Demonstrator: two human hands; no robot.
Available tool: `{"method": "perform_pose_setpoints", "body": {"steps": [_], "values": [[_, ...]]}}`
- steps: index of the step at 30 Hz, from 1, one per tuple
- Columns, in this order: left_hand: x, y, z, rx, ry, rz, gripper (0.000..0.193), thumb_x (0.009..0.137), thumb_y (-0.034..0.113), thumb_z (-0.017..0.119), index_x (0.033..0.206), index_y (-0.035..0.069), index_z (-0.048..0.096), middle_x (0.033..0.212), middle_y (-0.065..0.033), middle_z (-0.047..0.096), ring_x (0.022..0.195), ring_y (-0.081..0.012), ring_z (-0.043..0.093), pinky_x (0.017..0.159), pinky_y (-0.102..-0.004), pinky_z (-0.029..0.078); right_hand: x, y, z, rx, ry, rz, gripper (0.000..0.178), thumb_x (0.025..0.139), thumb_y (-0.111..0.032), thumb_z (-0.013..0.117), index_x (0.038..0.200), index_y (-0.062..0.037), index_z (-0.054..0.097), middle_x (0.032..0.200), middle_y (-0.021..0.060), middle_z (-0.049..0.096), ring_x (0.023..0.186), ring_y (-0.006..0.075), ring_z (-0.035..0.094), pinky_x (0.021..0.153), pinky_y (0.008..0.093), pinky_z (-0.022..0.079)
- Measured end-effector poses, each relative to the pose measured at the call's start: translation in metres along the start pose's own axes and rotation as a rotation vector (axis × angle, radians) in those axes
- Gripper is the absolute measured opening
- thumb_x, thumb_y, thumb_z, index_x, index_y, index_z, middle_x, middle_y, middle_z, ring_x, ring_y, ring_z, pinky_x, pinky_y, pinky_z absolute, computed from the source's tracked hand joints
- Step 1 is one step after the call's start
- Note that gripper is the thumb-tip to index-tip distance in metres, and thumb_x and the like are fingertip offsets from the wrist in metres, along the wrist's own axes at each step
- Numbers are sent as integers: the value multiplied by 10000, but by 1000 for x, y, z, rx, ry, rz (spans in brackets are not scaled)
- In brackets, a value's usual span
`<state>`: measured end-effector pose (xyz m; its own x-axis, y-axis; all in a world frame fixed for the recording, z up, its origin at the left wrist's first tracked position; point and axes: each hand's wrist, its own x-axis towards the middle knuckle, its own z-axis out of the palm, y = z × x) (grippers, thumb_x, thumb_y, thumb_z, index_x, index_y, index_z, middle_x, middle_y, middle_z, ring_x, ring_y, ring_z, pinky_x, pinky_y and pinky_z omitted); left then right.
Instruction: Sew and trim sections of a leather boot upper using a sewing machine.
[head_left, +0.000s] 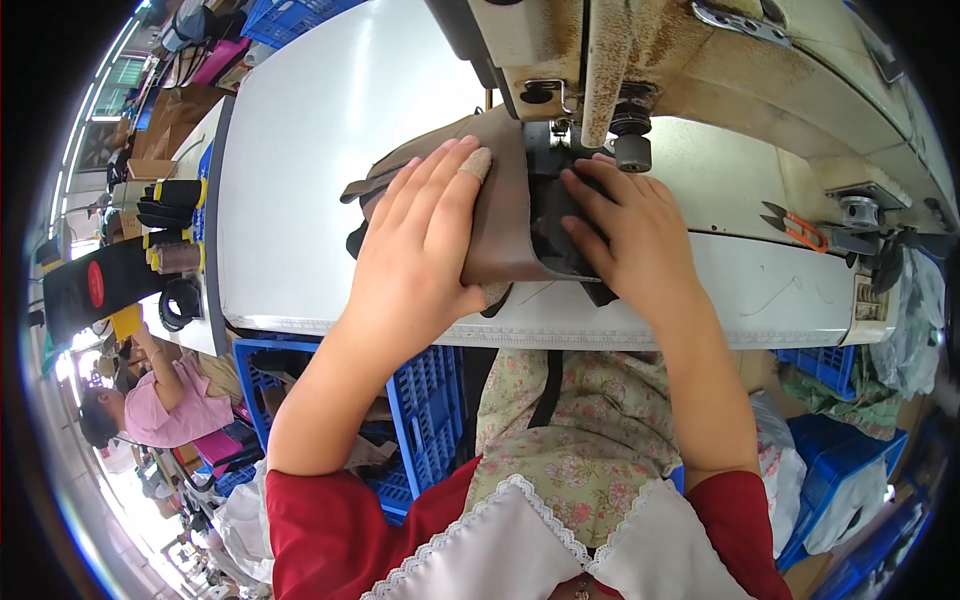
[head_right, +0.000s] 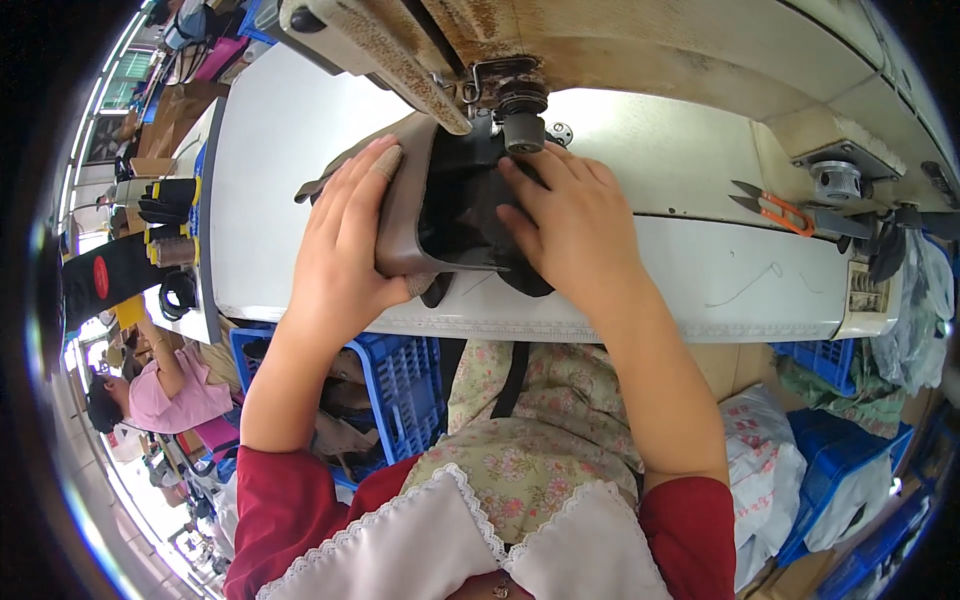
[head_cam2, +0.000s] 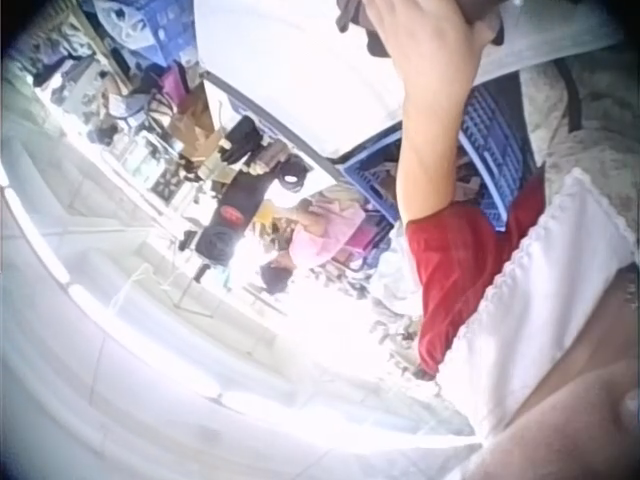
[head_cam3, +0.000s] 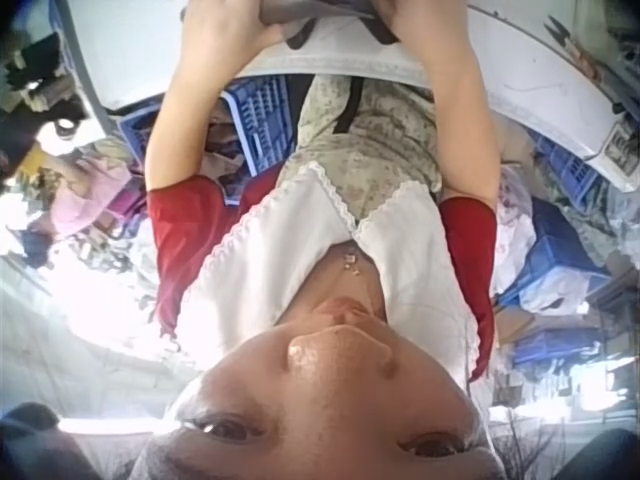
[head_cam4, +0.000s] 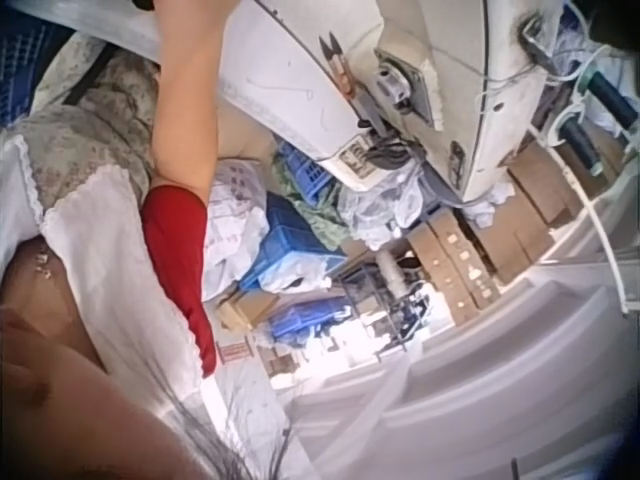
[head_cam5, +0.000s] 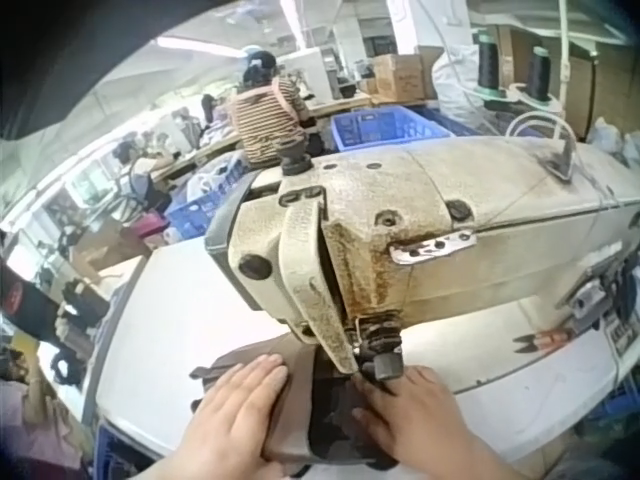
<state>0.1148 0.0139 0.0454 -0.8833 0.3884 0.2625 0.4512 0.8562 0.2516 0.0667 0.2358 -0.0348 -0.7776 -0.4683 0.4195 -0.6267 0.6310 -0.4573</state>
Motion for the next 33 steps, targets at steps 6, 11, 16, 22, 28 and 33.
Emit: {"method": "perform_pose_setpoints", "body": {"steps": [6,11,16,22,28,33], "values": [[1,-3,0,15,6,17,1001,432,25,812,1356,-14,431,1407,-211,489,1322,-373,469,1103,-487,385,3,2,1,27,-21,16,373,813,-185,706,1161,-50,683,1145,115,639,1080,304,592,934,408,440],[4,-6,-1,19,5,24,1020,415,41,829,1355,-10,437,1402,-201,497,1315,-365,477,1101,-483,390,3,2,0,21,-40,17,372,819,-190,703,1164,-53,681,1111,131,624,1046,315,594,907,417,443],[4,-9,-2,24,-5,29,1045,401,49,834,1367,1,439,1403,-180,504,1312,-348,483,1094,-473,403,2,1,0,-4,-91,25,376,872,-188,652,1222,-53,656,1246,113,577,1019,308,588,881,407,428],[4,-10,-4,30,-8,31,1036,406,40,826,1368,9,443,1398,-178,510,1306,-347,488,1090,-467,409,3,-2,2,-16,-68,17,377,885,-192,635,1240,-65,651,1254,123,568,1050,325,570,914,415,430],[9,-16,-8,48,-20,77,1024,415,50,835,1361,16,448,1381,-174,528,1281,-347,510,1096,-464,408,2,-8,5,-45,-101,95,405,906,-196,611,1296,-86,618,1284,149,550,1129,355,550,982,434,416],[12,-26,-12,29,-31,106,1001,413,19,817,1348,11,463,1384,-161,532,1281,-352,507,1109,-459,402,1,-14,13,-103,-11,29,441,879,-164,625,1289,-4,591,1224,171,575,1097,353,554,958,449,432]]}}
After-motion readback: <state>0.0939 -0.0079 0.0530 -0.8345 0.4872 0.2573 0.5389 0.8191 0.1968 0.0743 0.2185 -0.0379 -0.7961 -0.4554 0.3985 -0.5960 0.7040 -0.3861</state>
